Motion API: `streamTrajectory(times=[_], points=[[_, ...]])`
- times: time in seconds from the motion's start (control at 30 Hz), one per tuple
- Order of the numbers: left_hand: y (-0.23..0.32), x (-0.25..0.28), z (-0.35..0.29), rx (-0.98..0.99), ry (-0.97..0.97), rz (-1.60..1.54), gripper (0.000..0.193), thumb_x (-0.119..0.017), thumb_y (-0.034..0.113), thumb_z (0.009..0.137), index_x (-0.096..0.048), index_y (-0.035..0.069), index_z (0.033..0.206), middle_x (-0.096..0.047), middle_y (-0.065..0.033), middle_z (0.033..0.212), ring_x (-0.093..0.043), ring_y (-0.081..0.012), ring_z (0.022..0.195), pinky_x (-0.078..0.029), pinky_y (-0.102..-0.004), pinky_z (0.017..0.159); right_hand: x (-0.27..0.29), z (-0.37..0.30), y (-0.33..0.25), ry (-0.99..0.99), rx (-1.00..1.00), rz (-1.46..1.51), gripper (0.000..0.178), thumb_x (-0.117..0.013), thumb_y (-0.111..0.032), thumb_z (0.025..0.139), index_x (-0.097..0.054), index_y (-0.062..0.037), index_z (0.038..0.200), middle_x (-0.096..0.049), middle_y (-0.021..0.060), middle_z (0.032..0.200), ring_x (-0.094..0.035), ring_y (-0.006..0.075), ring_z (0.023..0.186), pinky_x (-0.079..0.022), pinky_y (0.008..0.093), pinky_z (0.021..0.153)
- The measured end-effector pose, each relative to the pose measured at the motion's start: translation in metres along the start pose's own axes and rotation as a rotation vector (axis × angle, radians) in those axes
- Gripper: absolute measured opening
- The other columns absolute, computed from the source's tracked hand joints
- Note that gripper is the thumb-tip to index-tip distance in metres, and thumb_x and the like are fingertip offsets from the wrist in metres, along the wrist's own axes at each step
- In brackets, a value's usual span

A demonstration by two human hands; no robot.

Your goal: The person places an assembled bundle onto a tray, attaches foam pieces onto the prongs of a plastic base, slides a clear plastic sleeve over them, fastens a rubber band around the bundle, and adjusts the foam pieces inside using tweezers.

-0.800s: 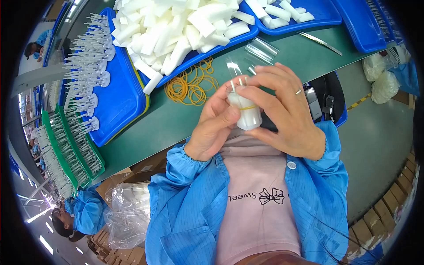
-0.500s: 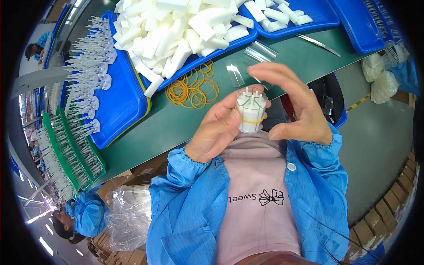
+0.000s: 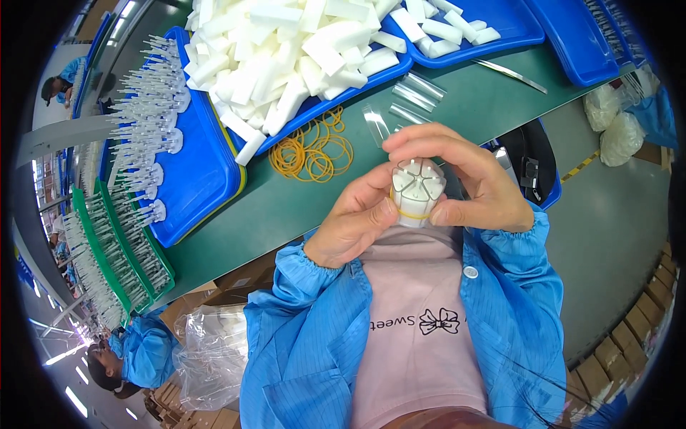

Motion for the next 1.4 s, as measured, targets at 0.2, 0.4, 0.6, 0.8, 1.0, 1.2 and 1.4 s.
streamTrajectory(times=[0.2, 0.4, 0.6, 0.8, 1.0, 1.2, 1.4], points=[[-0.001, 0.004, 0.002, 0.01, -0.087, -0.087, 0.065, -0.058, 0.037, 0.089, -0.031, 0.001, 0.138, -0.049, -0.0085, 0.129, -0.052, -0.0194, 0.115, -0.044, -0.0367, 0.096, -0.003, -0.002, 0.003, 0.107, -0.163, 0.222, 0.062, -0.072, -0.035, 0.076, -0.051, -0.0006, 0.123, -0.054, 0.0118, 0.121, -0.05, 0.0212, 0.114, -0.037, 0.0351, 0.1], [0.003, -0.014, 0.008, 0.042, 0.095, -0.045, 0.078, -0.062, 0.05, 0.082, -0.032, 0.001, 0.133, -0.047, -0.0143, 0.126, -0.052, -0.0232, 0.111, -0.047, -0.0386, 0.092, 0.0, -0.003, 0.001, 0.176, -0.166, 0.317, 0.06, -0.073, -0.032, 0.076, -0.049, -0.0012, 0.121, -0.055, 0.0105, 0.119, -0.052, 0.019, 0.111, -0.039, 0.0327, 0.097], [0.002, -0.013, 0.012, -0.107, -0.016, 0.111, 0.06, -0.051, 0.041, 0.092, -0.034, 0.0, 0.133, -0.049, -0.013, 0.124, -0.051, -0.0238, 0.113, -0.043, -0.0376, 0.093, 0.008, -0.007, -0.004, 0.364, -0.118, 0.475, 0.06, -0.073, -0.028, 0.074, -0.046, -0.003, 0.122, -0.056, 0.0123, 0.115, -0.055, 0.0192, 0.108, -0.042, 0.0329, 0.094], [-0.002, -0.008, 0.004, -0.097, -0.018, 0.134, 0.048, -0.048, 0.035, 0.094, -0.041, 0.0, 0.126, -0.051, -0.0138, 0.119, -0.053, -0.022, 0.107, -0.044, -0.0349, 0.091, 0.022, -0.015, 0.006, 0.481, -0.084, 0.622, 0.056, -0.071, -0.027, 0.075, -0.046, -0.0036, 0.12, -0.056, 0.0124, 0.112, -0.057, 0.0208, 0.104, -0.045, 0.0338, 0.091], [-0.002, -0.01, 0.004, -0.086, -0.027, 0.094, 0.037, -0.045, 0.026, 0.097, -0.044, 0.0, 0.122, -0.054, -0.0131, 0.113, -0.055, -0.0204, 0.102, -0.045, -0.0338, 0.09, 0.023, -0.015, 0.001, 0.531, -0.097, 0.643, 0.061, -0.069, -0.027, 0.077, -0.045, -0.0025, 0.127, -0.056, 0.0119, 0.112, -0.057, 0.02, 0.103, -0.045, 0.034, 0.091], [-0.001, -0.009, 0.006, -0.103, -0.034, 0.087, 0.034, -0.044, 0.024, 0.097, -0.047, 0.0, 0.12, -0.056, -0.0122, 0.109, -0.056, -0.0193, 0.1, -0.045, -0.0332, 0.089, 0.055, -0.017, -0.013, 0.544, 0.011, 0.407, 0.064, -0.072, -0.028, 0.075, -0.046, -0.0016, 0.127, -0.057, 0.0103, 0.113, -0.056, 0.0184, 0.106, -0.045, 0.0331, 0.092], [0.007, -0.004, -0.007, -0.144, 0.06, 0.095, 0.03, -0.044, 0.024, 0.097, -0.05, 0.0, 0.114, -0.058, -0.0129, 0.106, -0.058, -0.0202, 0.097, -0.046, -0.0338, 0.088, 0.215, 0.002, -0.038, 0.823, 0.165, -0.344, 0.043, -0.069, -0.012, 0.079, -0.052, -0.0052, 0.118, -0.056, 0.0051, 0.108, -0.056, 0.0158, 0.1, -0.045, 0.0286, 0.089]])
Point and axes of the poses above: each hand's wrist, its own z-axis towards the middle knuckle, its own x-axis out of the back of the hand, y = z × x, the point moved 2 cm from there along z, towards the middle knuckle
